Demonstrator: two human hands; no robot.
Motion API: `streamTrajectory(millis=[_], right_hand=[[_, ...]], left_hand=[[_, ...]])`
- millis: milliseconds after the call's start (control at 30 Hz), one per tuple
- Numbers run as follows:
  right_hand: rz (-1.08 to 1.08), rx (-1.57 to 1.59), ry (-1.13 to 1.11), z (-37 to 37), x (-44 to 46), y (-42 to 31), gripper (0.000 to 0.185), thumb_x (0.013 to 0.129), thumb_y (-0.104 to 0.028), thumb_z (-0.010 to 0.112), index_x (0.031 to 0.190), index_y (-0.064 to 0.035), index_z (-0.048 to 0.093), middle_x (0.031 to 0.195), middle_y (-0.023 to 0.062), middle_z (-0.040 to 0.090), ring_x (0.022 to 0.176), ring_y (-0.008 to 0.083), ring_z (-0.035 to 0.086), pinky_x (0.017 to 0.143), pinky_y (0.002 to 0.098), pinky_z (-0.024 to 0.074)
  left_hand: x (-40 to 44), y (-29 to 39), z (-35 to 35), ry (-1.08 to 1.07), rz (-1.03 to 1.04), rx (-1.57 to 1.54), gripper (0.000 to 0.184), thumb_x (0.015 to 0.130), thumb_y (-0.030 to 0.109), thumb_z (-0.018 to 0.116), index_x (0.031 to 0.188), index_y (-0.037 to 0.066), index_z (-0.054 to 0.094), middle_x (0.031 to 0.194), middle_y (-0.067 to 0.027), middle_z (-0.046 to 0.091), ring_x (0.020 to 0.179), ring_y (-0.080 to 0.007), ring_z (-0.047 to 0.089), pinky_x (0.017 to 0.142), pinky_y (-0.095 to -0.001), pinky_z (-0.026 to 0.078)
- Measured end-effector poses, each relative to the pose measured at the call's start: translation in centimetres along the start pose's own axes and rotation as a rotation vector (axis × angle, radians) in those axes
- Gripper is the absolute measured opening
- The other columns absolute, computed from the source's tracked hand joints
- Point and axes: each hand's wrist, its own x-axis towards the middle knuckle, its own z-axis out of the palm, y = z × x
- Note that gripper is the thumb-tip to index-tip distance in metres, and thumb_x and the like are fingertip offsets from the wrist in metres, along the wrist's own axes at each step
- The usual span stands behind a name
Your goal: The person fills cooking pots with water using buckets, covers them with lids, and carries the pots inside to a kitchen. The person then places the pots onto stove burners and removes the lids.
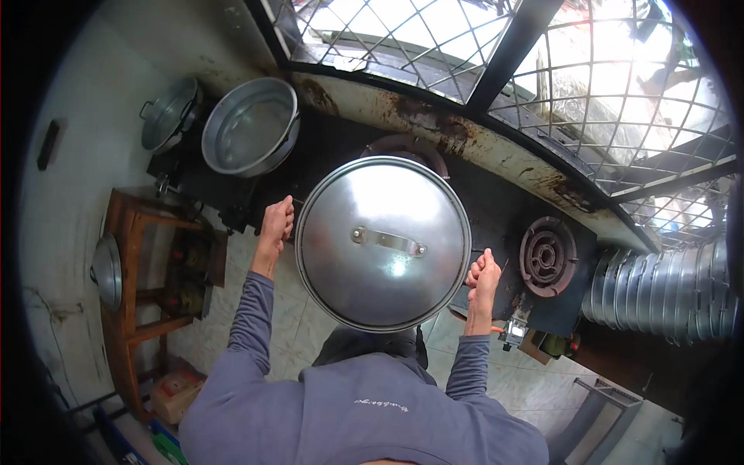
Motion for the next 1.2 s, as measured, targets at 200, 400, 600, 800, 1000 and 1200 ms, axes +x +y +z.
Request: streamTrajectory(millis=[200,400,600,800,1000,1200], right_hand=[[0.014,-0.001,0.076,2.6,5.4,-1.7,0.043,0.097,-0.038,0.045,0.062,-0.0163,0.033,0.046,-0.0062,0.023,0.034,0.0061,0.017,0.034,0.0252,0.0124],[-0.008,0.016,0.102,4.8,11.1,-3.1,0.043,0.097,-0.04,0.045,0.062,-0.0162,0.033,0.045,-0.0059,0.024,0.034,0.0056,0.017,0.034,0.0245,0.0128],[-0.018,0.011,0.111,7.0,17.2,-4.1,0.043,0.097,-0.04,0.045,0.063,-0.0159,0.034,0.045,-0.0057,0.024,0.033,0.0059,0.017,0.034,0.0245,0.0132],[0.011,0.045,0.127,7.7,20.1,-3.6,0.043,0.097,-0.041,0.045,0.063,-0.0161,0.033,0.045,-0.0054,0.023,0.033,0.0063,0.017,0.033,0.0246,0.0128],[0.013,0.059,0.132,8.5,22.3,-2.6,0.045,0.098,-0.039,0.046,0.061,-0.0174,0.032,0.046,-0.0066,0.023,0.034,0.0046,0.018,0.032,0.0229,0.0116],[0.015,0.04,0.161,8.8,22.7,-2.6,0.046,0.097,-0.037,0.047,0.059,-0.0178,0.031,0.047,-0.0067,0.023,0.035,0.0048,0.019,0.032,0.0229,0.0128]], left_hand=[[7.1,3.1,3.6,-0.056,-0.043,0.011,0.038,0.095,0.035,0.048,0.063,0.017,0.041,0.049,0.0097,0.031,0.036,-0.0016,0.024,0.034,-0.0209,0.014],[13.6,5.6,7.0,-0.082,-0.045,0.035,0.04,0.096,0.036,0.045,0.062,0.018,0.037,0.049,0.0092,0.028,0.036,-0.0025,0.022,0.034,-0.0216,0.014],[19.7,7.2,9.4,-0.117,-0.026,0.035,0.041,0.096,0.037,0.046,0.061,0.018,0.036,0.05,0.0094,0.028,0.036,-0.0024,0.022,0.035,-0.0223,0.013],[24.0,6.7,11.0,-0.135,-0.048,0.069,0.04,0.097,0.035,0.045,0.062,0.017,0.039,0.049,0.0093,0.029,0.035,-0.0031,0.023,0.034,-0.0227,0.014],[27.2,6.2,11.7,-0.102,-0.047,0.1,0.041,0.097,0.035,0.045,0.061,0.017,0.037,0.049,0.0095,0.028,0.035,-0.0029,0.022,0.034,-0.0228,0.014],[27.5,5.9,11.8,-0.111,-0.069,0.085,0.041,0.096,0.038,0.047,0.062,0.019,0.034,0.051,0.0095,0.027,0.037,-0.0022,0.021,0.035,-0.0218,0.012]])
